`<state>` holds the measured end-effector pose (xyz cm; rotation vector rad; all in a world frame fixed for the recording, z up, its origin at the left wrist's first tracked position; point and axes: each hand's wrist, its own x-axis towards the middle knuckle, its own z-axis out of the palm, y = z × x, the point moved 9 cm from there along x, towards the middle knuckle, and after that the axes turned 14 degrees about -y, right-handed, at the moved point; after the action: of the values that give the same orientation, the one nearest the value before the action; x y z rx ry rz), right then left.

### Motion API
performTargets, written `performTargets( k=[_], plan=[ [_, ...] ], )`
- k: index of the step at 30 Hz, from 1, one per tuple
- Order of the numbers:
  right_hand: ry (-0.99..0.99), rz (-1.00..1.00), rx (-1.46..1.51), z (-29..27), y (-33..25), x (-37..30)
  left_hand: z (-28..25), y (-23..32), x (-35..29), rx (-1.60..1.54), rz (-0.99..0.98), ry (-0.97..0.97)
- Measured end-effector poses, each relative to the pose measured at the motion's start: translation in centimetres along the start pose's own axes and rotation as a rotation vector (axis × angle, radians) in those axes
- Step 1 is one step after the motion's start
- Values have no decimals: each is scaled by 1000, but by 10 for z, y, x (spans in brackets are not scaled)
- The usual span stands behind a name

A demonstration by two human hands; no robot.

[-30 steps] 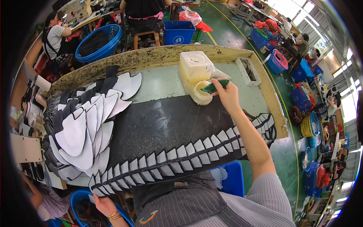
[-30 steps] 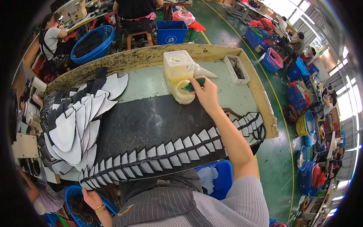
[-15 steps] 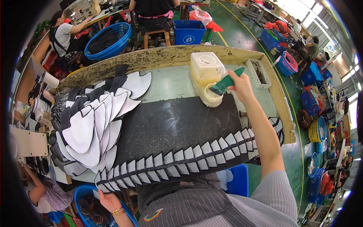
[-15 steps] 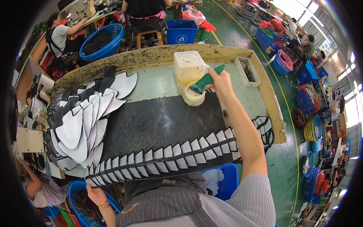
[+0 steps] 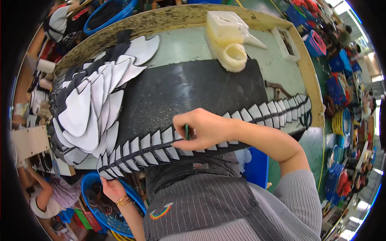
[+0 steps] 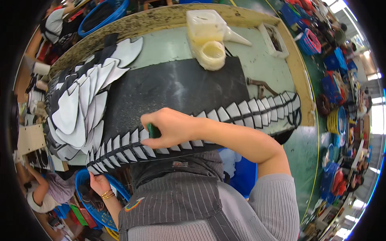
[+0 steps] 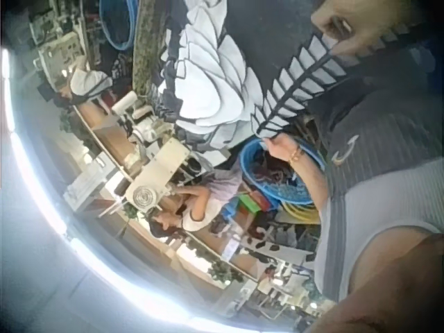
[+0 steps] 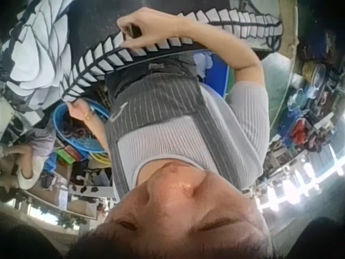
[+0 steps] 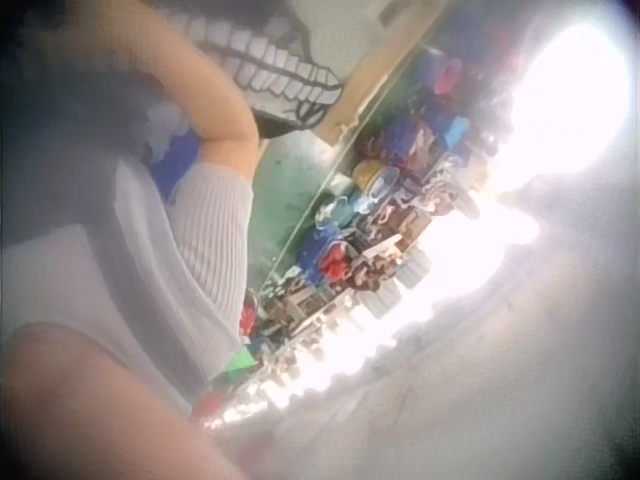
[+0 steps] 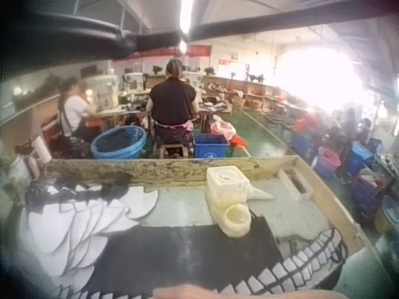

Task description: The person applies adhesive to individual shoe upper pieces using a handheld brush and a glue dispenser. The person then brushes glue across a linked strip of shoe parts before lifting the strip and setting the glue dispenser aside.

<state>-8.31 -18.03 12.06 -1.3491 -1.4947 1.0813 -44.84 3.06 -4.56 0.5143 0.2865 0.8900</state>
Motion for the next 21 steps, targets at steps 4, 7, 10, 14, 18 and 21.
performTargets(
  k=[4,7,10,14,18,21],
  plan=[
    [-55,569,-178,-41,46,-58,-13,14,-11,116,107,327],
    [122,422,-186,-59,29,-87,-8,13,-4,29,-6,-11],
    [139,42,-31,-16,-6,-55,-31,19,-3,80,31,132],
    [208,393,-214,-64,41,-104,-15,14,0,106,67,272],
    [364,369,-285,-104,42,-154,-51,29,-2,337,110,410],
    [225,231,-137,-70,25,-143,-103,79,-5,884,189,430]
  ],
)
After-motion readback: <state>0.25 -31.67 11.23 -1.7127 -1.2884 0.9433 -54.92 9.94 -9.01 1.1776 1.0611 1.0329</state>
